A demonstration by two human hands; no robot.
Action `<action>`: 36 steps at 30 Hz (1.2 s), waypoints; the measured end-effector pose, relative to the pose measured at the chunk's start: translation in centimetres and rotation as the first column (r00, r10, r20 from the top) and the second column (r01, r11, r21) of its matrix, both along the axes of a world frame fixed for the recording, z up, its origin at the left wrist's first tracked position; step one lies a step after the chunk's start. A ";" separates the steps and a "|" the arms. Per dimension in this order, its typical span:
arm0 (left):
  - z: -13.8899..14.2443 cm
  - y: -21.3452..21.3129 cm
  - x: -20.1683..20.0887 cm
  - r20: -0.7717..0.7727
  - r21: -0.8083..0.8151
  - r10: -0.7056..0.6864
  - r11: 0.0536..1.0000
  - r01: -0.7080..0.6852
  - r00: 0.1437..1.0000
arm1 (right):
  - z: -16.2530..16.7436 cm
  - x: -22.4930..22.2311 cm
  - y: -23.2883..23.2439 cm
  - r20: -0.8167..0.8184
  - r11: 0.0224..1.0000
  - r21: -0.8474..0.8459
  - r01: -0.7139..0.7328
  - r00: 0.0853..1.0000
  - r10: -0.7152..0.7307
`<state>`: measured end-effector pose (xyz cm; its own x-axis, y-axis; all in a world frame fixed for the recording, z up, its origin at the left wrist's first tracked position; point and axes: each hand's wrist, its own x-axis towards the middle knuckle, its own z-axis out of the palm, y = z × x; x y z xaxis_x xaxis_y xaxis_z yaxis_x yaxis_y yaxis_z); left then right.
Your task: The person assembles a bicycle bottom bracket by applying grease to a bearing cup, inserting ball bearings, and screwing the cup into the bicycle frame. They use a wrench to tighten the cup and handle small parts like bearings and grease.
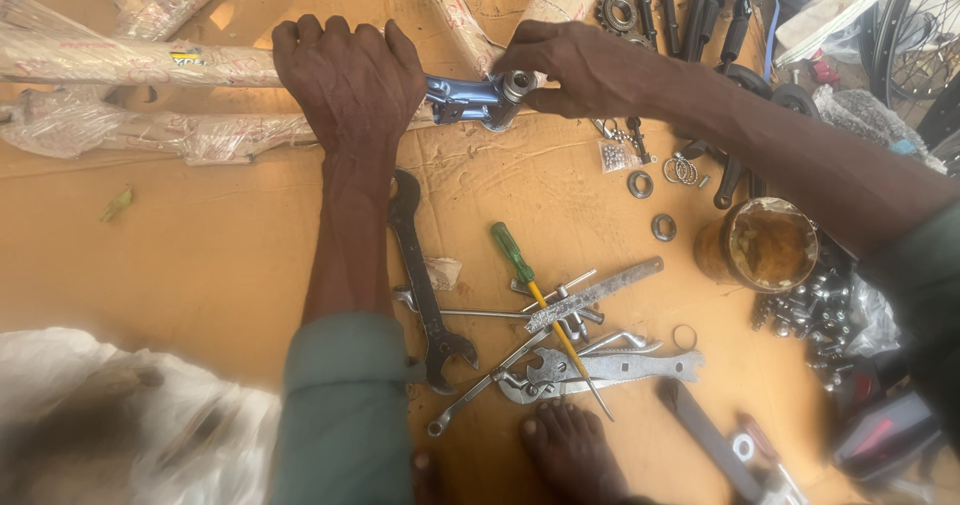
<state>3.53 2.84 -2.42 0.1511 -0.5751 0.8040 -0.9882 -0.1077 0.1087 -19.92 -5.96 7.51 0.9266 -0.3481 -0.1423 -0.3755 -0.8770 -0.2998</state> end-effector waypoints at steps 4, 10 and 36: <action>0.2 0.1 -0.1 -0.022 0.050 -0.001 0.999 0.002 1.000 | 0.3 0.0 0.3 -0.028 0.996 -0.072 0.051 0.998 -0.053; 1.2 0.0 -0.3 -0.018 0.029 0.018 0.999 -0.017 1.000 | 0.0 0.3 0.6 -0.017 0.990 -0.051 0.135 0.991 -0.136; 1.4 0.0 -0.5 -0.049 0.171 0.062 0.984 -0.053 0.997 | 0.8 0.3 -0.1 -0.040 0.994 0.005 0.106 0.994 -0.106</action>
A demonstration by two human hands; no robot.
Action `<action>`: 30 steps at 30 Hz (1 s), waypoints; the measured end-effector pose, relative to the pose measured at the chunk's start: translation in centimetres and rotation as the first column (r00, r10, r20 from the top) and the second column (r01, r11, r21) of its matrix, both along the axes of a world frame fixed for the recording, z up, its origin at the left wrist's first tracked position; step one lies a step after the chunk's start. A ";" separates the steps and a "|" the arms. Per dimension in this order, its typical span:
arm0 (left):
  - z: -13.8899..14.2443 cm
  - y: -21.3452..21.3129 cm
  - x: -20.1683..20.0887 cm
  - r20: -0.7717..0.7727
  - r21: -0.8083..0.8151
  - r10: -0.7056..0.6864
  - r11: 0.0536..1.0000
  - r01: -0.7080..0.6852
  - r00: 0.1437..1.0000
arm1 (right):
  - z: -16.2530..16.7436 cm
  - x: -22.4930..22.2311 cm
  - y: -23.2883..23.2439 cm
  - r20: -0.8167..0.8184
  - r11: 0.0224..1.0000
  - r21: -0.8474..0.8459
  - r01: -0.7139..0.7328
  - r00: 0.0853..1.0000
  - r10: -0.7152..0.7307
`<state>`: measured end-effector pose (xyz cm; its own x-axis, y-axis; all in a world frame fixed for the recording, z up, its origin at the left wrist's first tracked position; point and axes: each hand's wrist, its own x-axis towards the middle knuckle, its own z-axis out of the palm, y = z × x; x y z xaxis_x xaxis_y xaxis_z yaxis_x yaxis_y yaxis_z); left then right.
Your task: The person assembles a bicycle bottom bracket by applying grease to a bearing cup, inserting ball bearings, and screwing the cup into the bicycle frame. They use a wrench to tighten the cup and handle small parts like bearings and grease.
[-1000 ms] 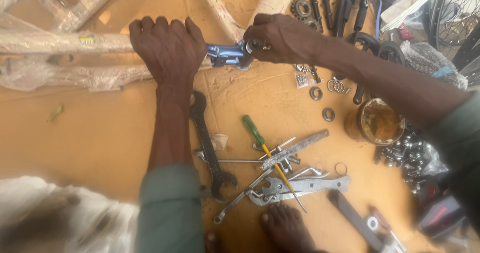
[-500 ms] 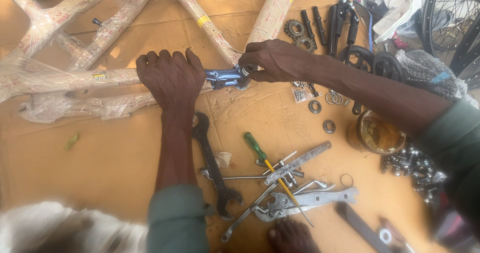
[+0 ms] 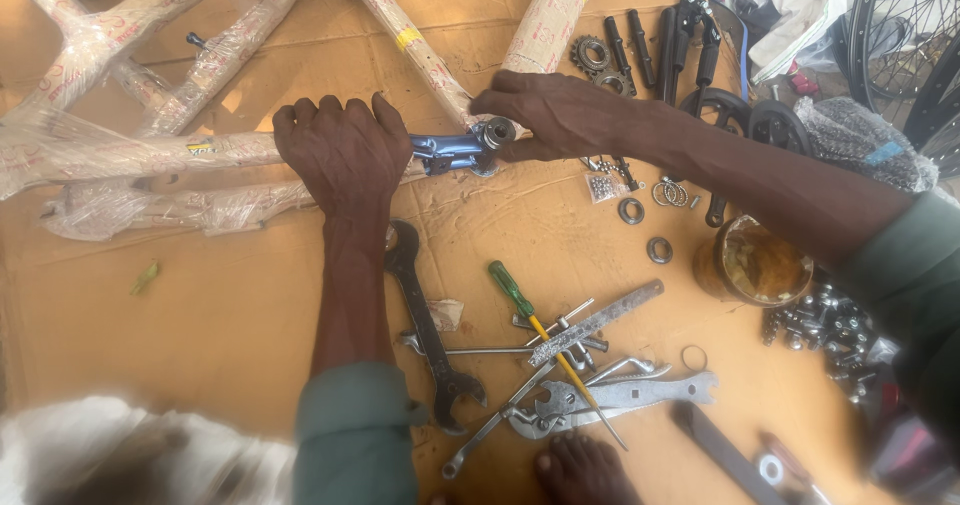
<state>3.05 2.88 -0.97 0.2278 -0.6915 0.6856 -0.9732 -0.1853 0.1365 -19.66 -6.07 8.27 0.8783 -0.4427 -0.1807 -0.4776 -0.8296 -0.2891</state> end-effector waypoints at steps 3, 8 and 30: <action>0.0 0.0 0.0 -0.002 -0.020 -0.012 1.000 0.012 1.000 | -0.2 0.0 -0.1 -0.117 0.999 -0.033 -0.012 0.993 0.008; 0.0 -0.1 0.0 0.000 -0.030 -0.013 0.999 0.013 1.000 | -0.6 0.0 -0.1 0.063 0.988 -0.018 -0.150 0.986 0.151; 0.2 0.0 0.0 0.026 -0.084 -0.014 0.996 0.017 1.000 | -1.1 0.4 0.6 -0.196 0.987 -0.159 -0.033 0.981 0.001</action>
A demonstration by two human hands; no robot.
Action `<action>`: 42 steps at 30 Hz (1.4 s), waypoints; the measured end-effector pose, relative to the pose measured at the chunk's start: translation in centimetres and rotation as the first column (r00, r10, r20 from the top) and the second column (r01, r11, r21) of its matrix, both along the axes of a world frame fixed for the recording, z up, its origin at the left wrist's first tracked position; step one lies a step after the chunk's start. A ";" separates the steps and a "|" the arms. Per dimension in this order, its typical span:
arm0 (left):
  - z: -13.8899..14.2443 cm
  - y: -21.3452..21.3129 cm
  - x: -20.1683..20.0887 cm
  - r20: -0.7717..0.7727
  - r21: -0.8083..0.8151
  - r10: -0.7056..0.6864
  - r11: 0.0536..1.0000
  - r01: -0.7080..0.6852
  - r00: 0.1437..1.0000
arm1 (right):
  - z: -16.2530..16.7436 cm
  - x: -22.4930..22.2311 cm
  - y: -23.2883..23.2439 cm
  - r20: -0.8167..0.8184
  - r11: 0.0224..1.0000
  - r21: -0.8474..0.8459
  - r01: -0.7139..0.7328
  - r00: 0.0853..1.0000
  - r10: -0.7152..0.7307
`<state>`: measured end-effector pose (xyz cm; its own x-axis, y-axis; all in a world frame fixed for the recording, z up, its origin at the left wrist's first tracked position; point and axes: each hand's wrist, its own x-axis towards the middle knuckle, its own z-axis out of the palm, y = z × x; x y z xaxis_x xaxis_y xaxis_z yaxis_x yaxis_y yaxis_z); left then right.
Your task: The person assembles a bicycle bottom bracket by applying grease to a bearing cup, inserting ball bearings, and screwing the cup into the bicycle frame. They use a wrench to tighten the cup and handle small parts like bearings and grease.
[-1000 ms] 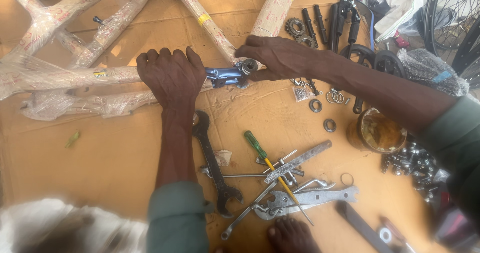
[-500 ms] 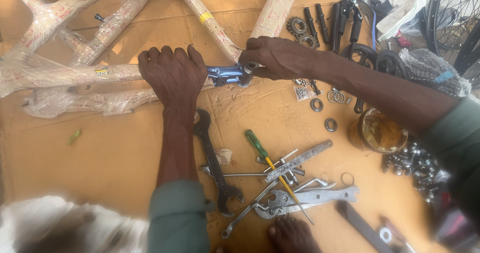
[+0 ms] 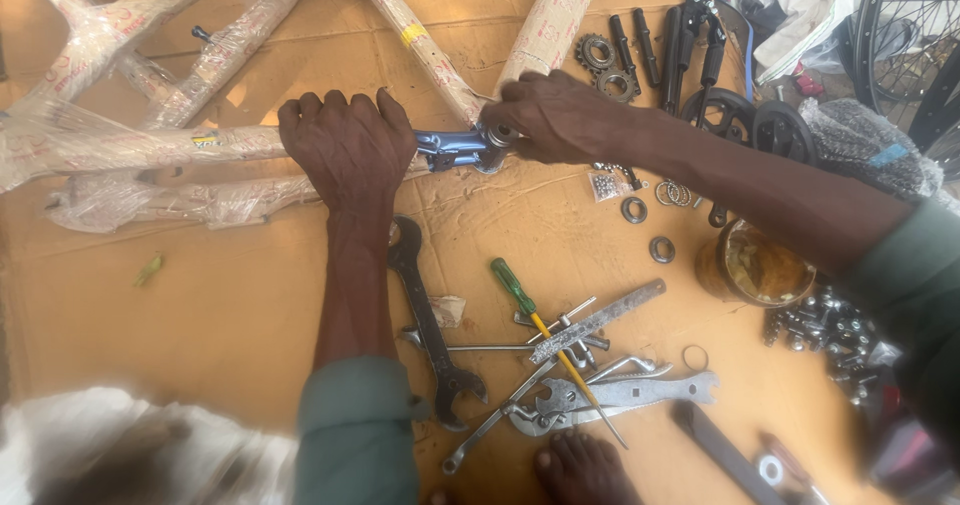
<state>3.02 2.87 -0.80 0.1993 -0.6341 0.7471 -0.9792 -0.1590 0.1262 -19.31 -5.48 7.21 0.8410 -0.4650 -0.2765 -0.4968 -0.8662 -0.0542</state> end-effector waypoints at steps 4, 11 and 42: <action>0.0 0.1 0.1 -0.024 0.005 -0.016 1.000 0.016 1.000 | 0.2 0.4 0.4 0.079 0.996 0.085 0.021 0.997 -0.028; 0.2 -0.1 0.0 -0.023 0.013 -0.003 1.000 0.003 1.000 | 0.3 0.5 0.6 0.113 0.995 0.090 0.044 0.992 -0.054; -1.7 -0.6 0.3 0.157 -0.049 0.087 0.996 -0.080 0.984 | -1.0 0.2 1.9 0.143 0.997 -0.078 0.016 0.990 -0.005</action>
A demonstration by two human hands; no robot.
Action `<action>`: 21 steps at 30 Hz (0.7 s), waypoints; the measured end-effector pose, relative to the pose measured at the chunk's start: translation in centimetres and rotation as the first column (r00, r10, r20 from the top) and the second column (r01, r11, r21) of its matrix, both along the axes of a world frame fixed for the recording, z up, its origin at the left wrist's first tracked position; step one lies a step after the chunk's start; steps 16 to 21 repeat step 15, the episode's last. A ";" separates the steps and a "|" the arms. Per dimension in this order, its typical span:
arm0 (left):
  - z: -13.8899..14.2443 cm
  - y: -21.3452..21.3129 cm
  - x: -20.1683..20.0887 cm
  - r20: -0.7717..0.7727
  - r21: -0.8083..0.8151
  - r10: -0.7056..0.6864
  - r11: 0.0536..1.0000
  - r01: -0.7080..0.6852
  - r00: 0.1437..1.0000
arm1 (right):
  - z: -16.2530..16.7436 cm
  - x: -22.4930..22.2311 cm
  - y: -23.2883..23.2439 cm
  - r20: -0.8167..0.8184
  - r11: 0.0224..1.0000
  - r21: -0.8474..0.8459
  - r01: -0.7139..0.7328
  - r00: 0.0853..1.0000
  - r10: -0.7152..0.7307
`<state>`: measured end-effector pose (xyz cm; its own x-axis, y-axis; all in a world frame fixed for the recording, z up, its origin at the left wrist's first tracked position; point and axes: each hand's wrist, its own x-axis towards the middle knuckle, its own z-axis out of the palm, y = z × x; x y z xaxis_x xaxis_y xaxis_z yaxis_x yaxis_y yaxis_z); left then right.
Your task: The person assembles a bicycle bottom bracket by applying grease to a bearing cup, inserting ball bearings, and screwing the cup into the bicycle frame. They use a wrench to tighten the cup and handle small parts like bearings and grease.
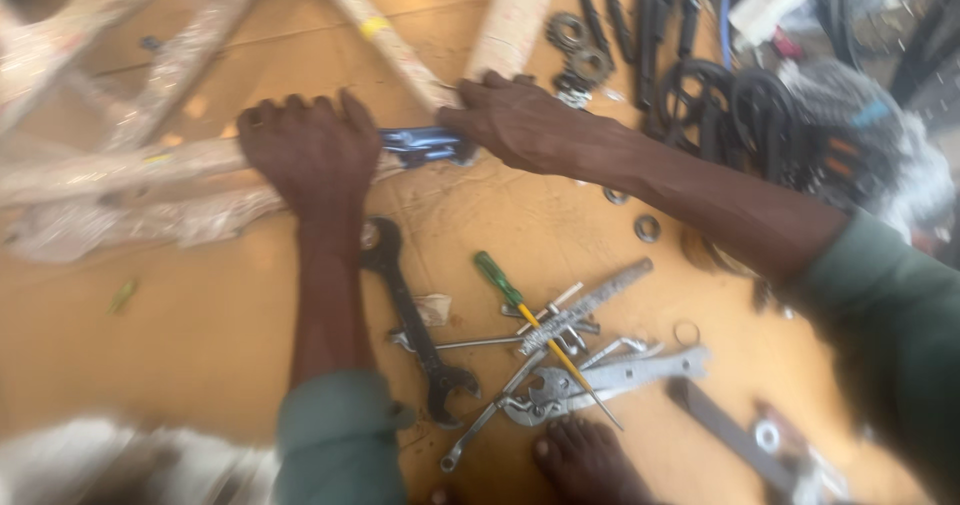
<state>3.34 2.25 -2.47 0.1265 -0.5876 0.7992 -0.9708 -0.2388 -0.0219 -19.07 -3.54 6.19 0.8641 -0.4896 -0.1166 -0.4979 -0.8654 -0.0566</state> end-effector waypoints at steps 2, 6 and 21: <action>-0.9 0.4 -0.3 0.022 -0.013 -0.025 1.000 0.025 0.999 | -1.1 -0.8 -0.4 0.145 0.999 0.031 0.011 0.989 -0.016; -1.1 0.9 0.1 -0.041 0.159 -0.087 0.983 0.092 0.995 | -3.0 -0.9 -0.4 0.133 0.959 0.059 0.278 0.950 -0.283; -1.5 1.3 0.4 -0.013 0.168 -0.089 0.982 0.090 0.996 | -2.6 -0.9 -0.2 0.026 0.922 0.162 0.351 0.933 -0.360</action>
